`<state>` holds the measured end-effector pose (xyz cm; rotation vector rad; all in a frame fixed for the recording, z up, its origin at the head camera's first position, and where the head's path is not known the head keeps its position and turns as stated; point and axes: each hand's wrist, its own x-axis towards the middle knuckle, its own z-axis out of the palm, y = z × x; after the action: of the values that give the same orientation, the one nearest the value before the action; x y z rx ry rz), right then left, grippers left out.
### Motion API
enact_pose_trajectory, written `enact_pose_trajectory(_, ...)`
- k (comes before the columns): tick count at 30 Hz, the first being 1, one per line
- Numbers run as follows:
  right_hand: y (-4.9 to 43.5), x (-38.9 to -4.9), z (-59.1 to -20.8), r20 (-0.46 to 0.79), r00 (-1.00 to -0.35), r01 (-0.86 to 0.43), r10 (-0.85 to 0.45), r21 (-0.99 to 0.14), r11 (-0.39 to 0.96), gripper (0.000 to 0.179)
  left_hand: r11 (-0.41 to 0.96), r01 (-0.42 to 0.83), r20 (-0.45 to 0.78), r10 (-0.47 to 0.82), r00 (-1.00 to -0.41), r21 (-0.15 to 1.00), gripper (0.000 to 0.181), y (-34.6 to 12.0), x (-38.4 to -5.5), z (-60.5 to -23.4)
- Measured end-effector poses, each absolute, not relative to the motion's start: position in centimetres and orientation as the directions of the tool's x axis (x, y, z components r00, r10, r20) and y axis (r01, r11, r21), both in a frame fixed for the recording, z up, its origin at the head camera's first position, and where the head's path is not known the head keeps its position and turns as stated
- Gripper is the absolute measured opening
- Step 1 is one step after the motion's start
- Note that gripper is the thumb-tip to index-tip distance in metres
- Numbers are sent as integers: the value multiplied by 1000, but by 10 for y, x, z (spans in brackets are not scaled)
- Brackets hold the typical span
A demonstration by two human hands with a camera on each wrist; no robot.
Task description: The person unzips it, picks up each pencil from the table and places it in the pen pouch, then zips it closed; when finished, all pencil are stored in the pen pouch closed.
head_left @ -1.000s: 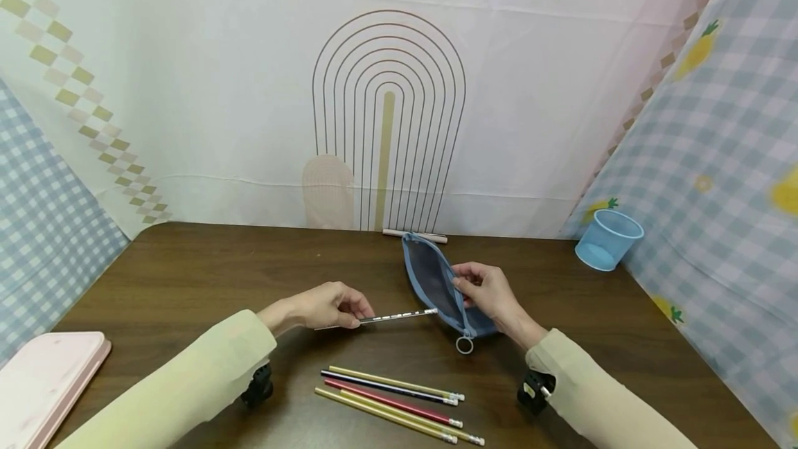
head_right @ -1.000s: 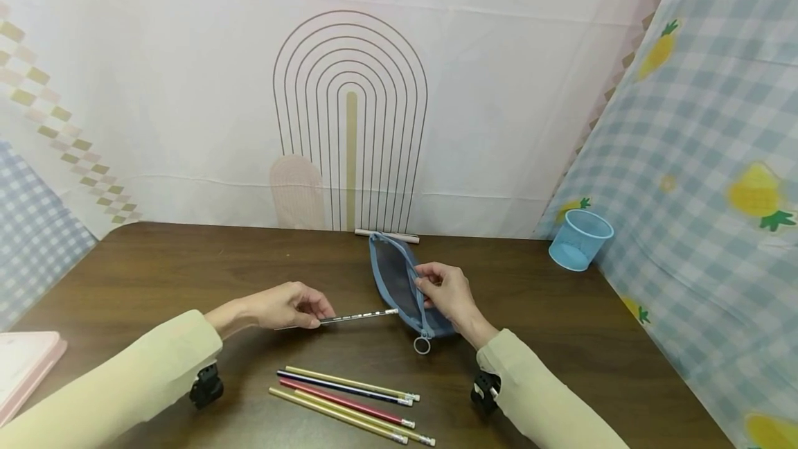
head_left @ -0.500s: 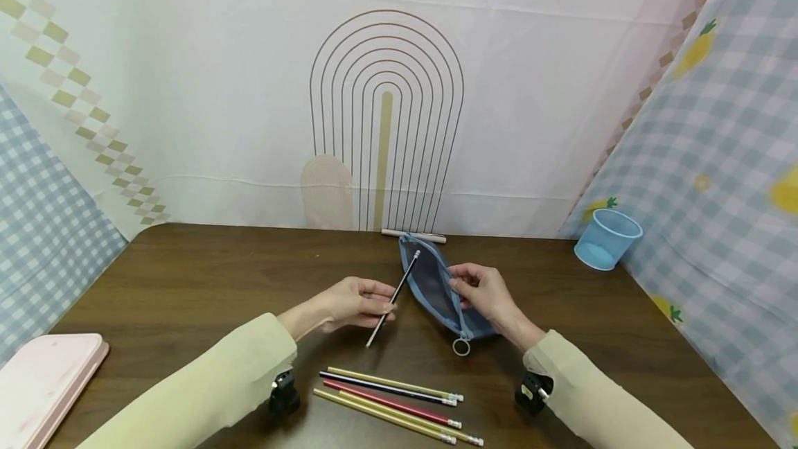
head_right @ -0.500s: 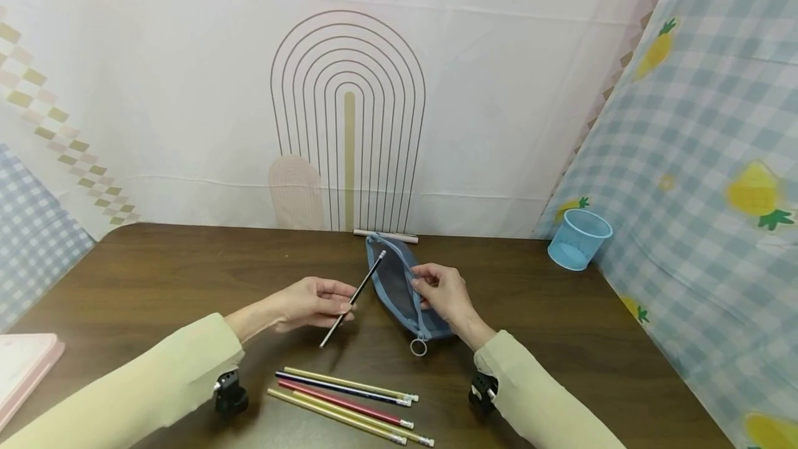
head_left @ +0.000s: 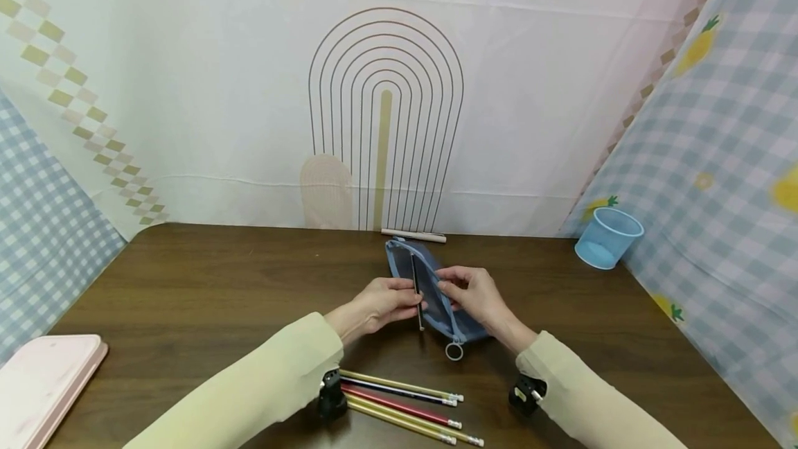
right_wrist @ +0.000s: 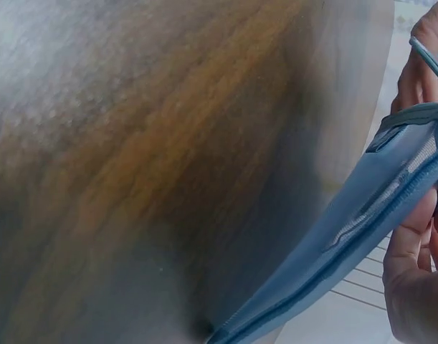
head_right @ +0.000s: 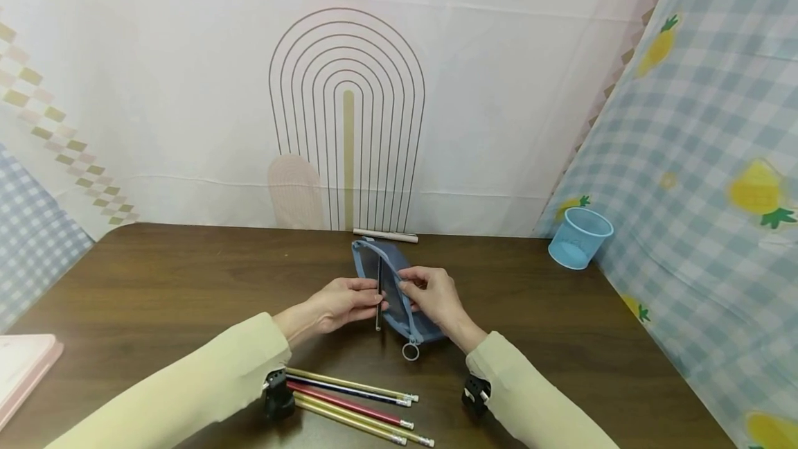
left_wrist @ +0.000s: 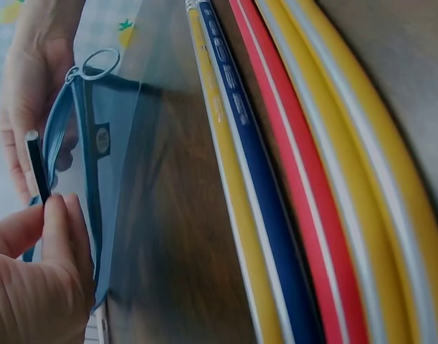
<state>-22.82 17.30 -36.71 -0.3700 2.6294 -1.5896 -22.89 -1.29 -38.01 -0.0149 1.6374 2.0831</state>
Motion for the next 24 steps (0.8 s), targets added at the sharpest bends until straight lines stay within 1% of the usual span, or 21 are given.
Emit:
enact_pose_trajectory(5, 170, -227, -367, 77, -966, -186, -246, -871, 455, 24, -170, -337, -280, 288, -916, 926, 51, -1, -229, -383)
enact_pose_trajectory(12, 165, -226, -366, 66, -968, -174, -243, -873, 456, 23, -168, -290, -251, 222, -942, 942, 43, 12, -225, -384)
enact_pose_trajectory(18, 162, -226, -366, 75, -969, -179, -236, -872, 457, 23, -209, -280, -235, 216, -948, 937, 60, 17, -226, -383)
enact_pose_trajectory(24, 163, -227, -366, 76, -971, -175, -226, -872, 456, 22, -205, -278, -226, 244, -943, 938, 61, 15, -227, -384)
